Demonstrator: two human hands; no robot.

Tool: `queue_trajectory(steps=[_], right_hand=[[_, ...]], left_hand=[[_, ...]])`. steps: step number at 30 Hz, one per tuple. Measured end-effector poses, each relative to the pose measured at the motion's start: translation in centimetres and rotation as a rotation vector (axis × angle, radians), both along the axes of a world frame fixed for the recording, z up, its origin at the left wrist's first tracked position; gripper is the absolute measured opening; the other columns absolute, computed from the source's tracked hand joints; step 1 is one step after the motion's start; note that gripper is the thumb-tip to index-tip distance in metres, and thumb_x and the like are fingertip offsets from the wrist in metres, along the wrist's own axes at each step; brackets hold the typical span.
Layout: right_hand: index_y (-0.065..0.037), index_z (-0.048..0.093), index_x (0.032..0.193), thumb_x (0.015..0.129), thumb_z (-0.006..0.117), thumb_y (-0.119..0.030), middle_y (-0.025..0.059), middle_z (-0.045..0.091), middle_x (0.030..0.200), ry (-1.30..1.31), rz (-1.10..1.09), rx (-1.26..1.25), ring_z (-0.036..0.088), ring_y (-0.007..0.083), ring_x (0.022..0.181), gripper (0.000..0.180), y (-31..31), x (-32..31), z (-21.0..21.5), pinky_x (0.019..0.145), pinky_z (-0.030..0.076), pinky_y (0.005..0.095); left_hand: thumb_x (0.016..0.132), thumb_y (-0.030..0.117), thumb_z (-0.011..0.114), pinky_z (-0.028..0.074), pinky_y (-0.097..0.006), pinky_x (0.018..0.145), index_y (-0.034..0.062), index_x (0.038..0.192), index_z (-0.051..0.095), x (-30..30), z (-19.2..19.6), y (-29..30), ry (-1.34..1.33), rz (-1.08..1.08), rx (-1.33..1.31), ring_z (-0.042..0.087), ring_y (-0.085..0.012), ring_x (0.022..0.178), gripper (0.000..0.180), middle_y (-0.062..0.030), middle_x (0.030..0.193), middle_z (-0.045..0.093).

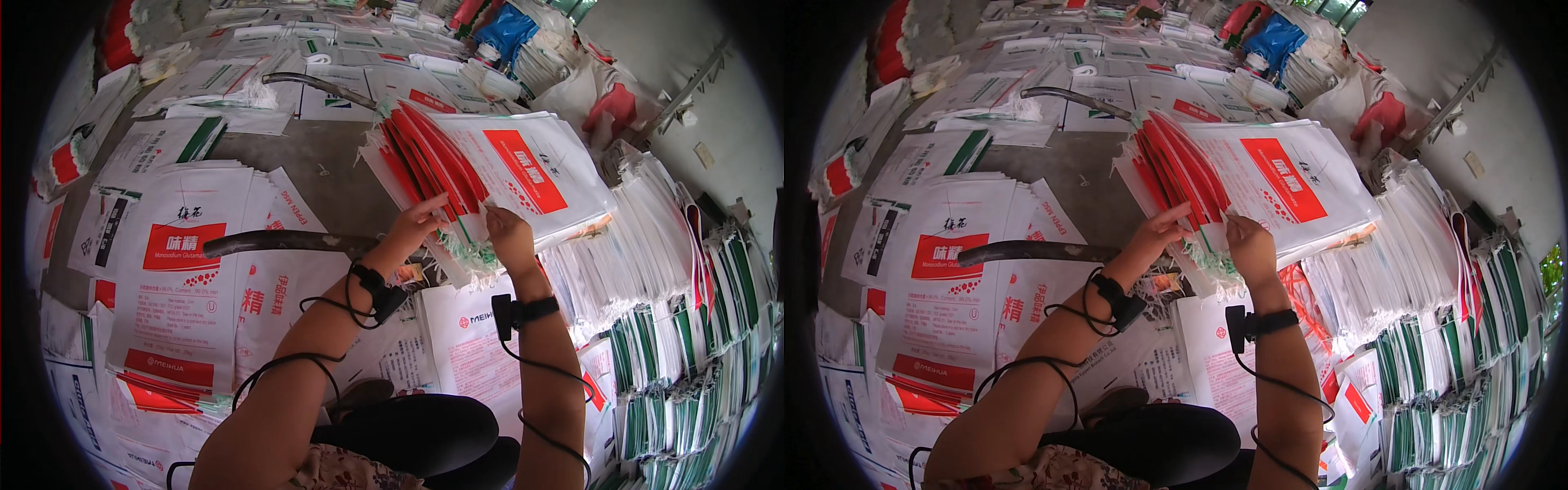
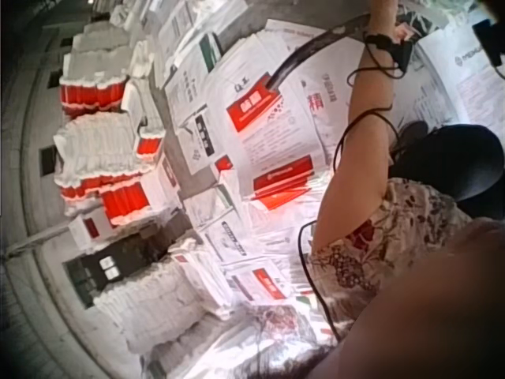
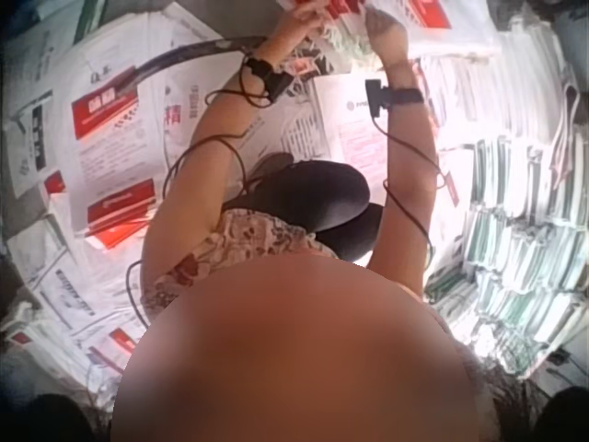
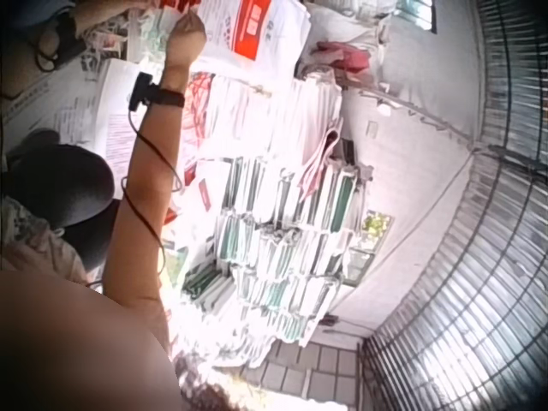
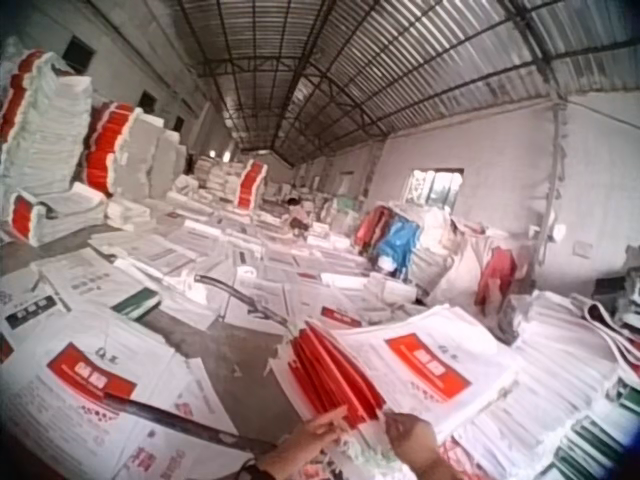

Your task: Sorting and stacking large printed packaging bags on a factory floor.

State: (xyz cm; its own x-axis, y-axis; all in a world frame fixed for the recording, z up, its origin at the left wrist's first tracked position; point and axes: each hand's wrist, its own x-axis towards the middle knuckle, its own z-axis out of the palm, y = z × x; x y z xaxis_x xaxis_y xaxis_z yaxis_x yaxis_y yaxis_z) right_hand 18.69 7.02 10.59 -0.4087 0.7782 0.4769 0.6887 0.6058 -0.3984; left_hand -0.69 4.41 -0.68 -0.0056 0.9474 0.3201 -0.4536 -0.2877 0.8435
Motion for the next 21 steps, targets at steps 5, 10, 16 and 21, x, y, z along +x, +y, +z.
queue_trajectory(steps=[5, 10, 16, 21], right_hand=[[-0.004, 0.071, 0.106, 0.089, 0.060, -0.018, 0.0206, 0.069, 0.102, 0.032, 0.006, -0.002, 0.067, 0.0348, 0.095, 0.025, 0.13, 0.19, -0.13, 0.084, 0.054, 0.0381], [-0.004, 0.071, 0.106, 0.089, 0.061, -0.018, 0.0207, 0.069, 0.101, 0.069, 0.004, -0.026, 0.068, 0.0346, 0.094, 0.025, 0.12, 0.03, -0.18, 0.084, 0.054, 0.0376], [-0.004, 0.072, 0.105, 0.089, 0.061, -0.018, 0.0206, 0.069, 0.101, 0.052, -0.018, -0.052, 0.068, 0.0344, 0.094, 0.024, -0.09, 0.03, 0.08, 0.083, 0.054, 0.0377], [-0.004, 0.072, 0.105, 0.089, 0.060, -0.018, 0.0214, 0.069, 0.100, 0.058, -0.016, -0.024, 0.068, 0.0344, 0.093, 0.024, -0.16, 0.03, 0.22, 0.083, 0.054, 0.0377]], left_hand=[[0.093, -0.001, 0.052, 0.049, -0.026, 0.089, 0.0031, 0.146, 0.039, 0.23, -0.28, 0.23, -0.009, -0.003, -0.008, 0.062, -0.0145, 0.103, 0.054, -0.0118, 0.139, 0.052], [0.094, 0.000, 0.051, 0.050, -0.026, 0.088, 0.0032, 0.146, 0.039, 0.16, -0.39, 0.40, 0.007, 0.015, -0.002, 0.063, -0.0148, 0.102, 0.053, -0.0125, 0.139, 0.051], [0.094, 0.001, 0.051, 0.051, -0.025, 0.084, 0.0035, 0.145, 0.040, 0.26, -0.43, 0.40, -0.023, 0.023, -0.005, 0.064, -0.0152, 0.101, 0.053, -0.0131, 0.139, 0.052], [0.093, 0.007, 0.055, 0.050, -0.026, 0.086, 0.0032, 0.146, 0.039, 0.18, -0.38, 0.18, 0.020, 0.009, -0.009, 0.063, -0.0169, 0.106, 0.055, -0.0147, 0.144, 0.047]])
